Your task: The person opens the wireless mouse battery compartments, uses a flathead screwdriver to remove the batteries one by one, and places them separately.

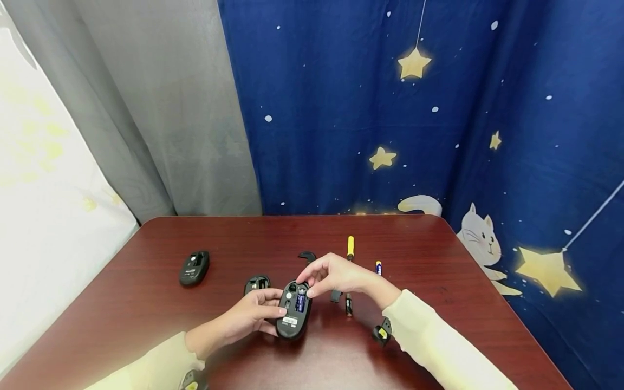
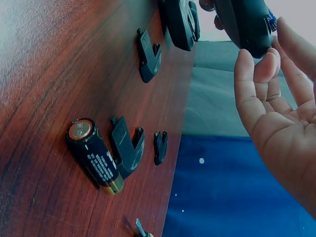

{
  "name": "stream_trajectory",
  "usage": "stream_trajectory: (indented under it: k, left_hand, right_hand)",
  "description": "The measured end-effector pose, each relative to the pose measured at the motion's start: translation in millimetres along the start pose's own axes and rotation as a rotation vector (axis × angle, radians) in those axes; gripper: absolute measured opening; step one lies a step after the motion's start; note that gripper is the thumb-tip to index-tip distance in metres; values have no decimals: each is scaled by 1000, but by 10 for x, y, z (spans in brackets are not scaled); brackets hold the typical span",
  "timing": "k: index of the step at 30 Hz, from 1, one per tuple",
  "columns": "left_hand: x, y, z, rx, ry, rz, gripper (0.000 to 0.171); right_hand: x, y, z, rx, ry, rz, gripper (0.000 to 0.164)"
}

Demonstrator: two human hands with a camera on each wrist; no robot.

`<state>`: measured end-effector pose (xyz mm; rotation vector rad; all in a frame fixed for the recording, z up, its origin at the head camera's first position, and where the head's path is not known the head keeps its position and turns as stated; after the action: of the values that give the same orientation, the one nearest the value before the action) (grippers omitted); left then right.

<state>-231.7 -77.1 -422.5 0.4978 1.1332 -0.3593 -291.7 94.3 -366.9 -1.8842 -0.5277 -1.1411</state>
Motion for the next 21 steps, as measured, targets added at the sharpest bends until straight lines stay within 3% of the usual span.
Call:
stream_trajectory:
  k: [12, 21]
  left_hand:
    - [31, 21, 1, 12, 4, -9, 42]
    - [45, 18, 12, 8, -16, -13, 43]
  right_hand:
    - [25, 83, -41, 101, -65, 105, 25]
    - [18, 107, -53, 109, -67, 113, 19]
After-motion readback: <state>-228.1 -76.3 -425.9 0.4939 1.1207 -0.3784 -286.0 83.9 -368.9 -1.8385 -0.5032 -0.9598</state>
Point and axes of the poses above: each hand's wrist, its own z-axis away from the middle knuckle, its own y-axis out of the palm, x = y × z, the point moved 6 cm from there along -z, towards the middle knuckle, and after that the axes turned 12 degrees about -y, right-handed, at the moved point
